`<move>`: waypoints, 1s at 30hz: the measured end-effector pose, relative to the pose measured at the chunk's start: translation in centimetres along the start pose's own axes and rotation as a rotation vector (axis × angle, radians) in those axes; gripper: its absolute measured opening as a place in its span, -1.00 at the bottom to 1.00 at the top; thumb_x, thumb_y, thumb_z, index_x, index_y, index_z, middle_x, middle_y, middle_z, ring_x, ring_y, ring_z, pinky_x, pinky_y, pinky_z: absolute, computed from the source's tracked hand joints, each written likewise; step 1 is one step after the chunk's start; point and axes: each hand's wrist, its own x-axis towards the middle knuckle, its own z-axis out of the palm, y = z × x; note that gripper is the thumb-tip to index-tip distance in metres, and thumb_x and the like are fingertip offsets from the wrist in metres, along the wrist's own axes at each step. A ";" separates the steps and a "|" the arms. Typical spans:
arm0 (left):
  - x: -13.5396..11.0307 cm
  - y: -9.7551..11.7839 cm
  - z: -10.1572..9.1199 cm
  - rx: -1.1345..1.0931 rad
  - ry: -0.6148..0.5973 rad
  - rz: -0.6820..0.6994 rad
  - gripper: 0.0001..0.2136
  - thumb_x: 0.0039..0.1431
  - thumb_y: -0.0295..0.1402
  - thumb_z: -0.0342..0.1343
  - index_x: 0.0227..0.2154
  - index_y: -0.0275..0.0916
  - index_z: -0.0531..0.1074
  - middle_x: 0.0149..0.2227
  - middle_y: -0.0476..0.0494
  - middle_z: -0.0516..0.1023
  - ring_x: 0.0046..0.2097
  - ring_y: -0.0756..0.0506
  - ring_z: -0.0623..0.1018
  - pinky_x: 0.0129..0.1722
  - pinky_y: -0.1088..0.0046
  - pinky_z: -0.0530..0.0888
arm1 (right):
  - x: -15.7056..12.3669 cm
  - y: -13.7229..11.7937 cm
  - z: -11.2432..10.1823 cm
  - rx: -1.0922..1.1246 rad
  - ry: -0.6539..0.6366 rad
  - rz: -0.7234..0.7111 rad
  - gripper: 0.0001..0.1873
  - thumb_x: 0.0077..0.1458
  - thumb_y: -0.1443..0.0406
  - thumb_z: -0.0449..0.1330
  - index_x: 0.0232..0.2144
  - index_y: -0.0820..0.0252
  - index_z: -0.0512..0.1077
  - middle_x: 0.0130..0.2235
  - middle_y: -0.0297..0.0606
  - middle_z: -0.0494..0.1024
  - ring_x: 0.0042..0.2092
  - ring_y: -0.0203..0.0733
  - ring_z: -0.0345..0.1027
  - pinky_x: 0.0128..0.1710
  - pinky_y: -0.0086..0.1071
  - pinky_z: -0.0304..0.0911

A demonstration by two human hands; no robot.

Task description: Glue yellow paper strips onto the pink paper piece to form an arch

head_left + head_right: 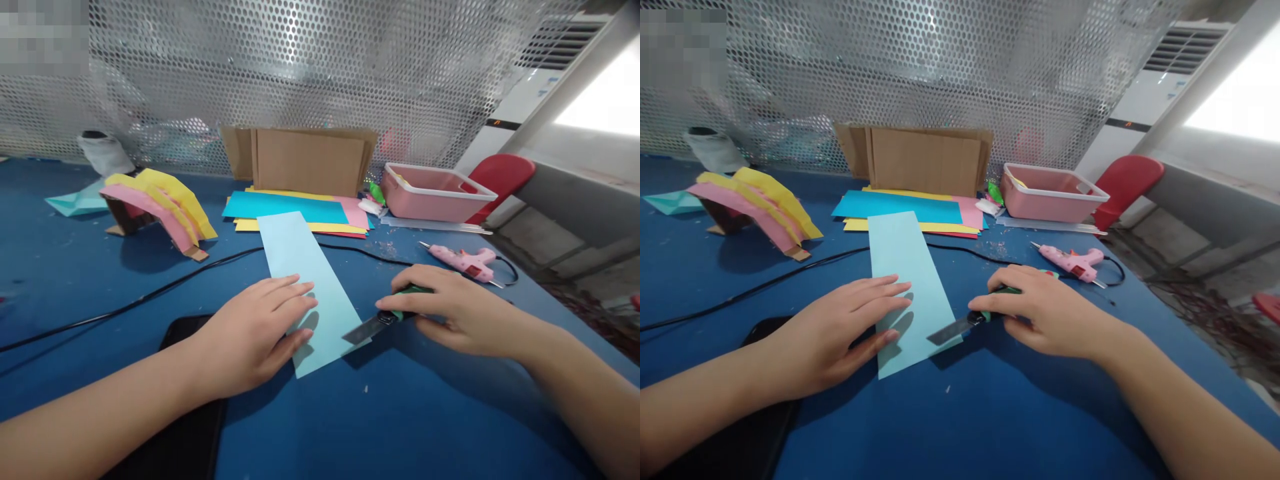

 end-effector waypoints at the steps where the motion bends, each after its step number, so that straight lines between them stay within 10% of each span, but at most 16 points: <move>1: 0.1 -0.1 -0.1 0.002 0.035 0.030 -0.68 0.30 -0.30 -0.05 0.02 -0.31 0.41 0.13 -0.31 0.47 0.20 -0.27 0.39 0.15 0.05 0.38 | -0.1 0.1 -0.1 -0.001 -0.009 0.001 -0.47 0.02 0.48 0.06 -0.02 -0.09 0.48 -0.13 -0.21 0.49 -0.12 -0.14 0.41 -0.13 -0.25 0.35; 9: 1.3 3.5 -1.1 -0.149 -0.110 0.115 -0.80 0.29 -0.35 -0.03 -0.38 -0.24 0.45 -0.37 -0.11 0.56 -0.33 -0.10 0.51 -0.32 0.35 0.44 | -0.1 2.9 1.8 0.004 0.081 0.158 -0.60 0.20 0.22 0.09 0.08 0.02 0.42 -0.17 -0.15 0.48 -0.21 -0.15 0.41 -0.18 -0.25 0.37; 19: 4.6 6.9 -0.6 -0.203 -0.465 -0.038 -0.91 0.17 -0.34 0.14 -0.28 -0.17 0.50 -0.23 -0.10 0.55 -0.32 -0.14 0.58 -0.49 0.41 0.35 | 0.5 1.7 3.0 0.035 0.080 0.225 -0.54 0.22 0.06 0.08 0.09 0.08 0.41 0.01 -0.06 0.44 0.04 -0.01 0.35 0.07 -0.04 0.30; 26: 4.6 7.1 0.4 -0.214 -0.402 -0.047 -0.92 0.08 -0.49 0.13 -0.41 -0.19 0.49 -0.33 -0.14 0.52 -0.34 -0.18 0.56 -0.49 0.39 0.36 | 1.3 0.0 3.2 -0.003 0.342 0.054 -0.73 0.18 0.25 0.14 -0.07 0.08 0.49 -0.07 -0.09 0.55 -0.03 -0.03 0.42 -0.04 -0.06 0.38; 30: 4.1 6.9 0.0 -0.506 -0.231 -0.282 -0.93 0.18 -0.39 0.05 -0.37 -0.23 0.42 -0.34 -0.12 0.52 -0.31 -0.13 0.52 -0.33 0.36 0.40 | 1.8 -3.1 2.4 0.108 0.525 -0.162 -0.66 0.12 0.39 0.17 -0.04 0.06 0.45 -0.30 -0.21 0.59 -0.24 -0.13 0.47 -0.20 -0.21 0.44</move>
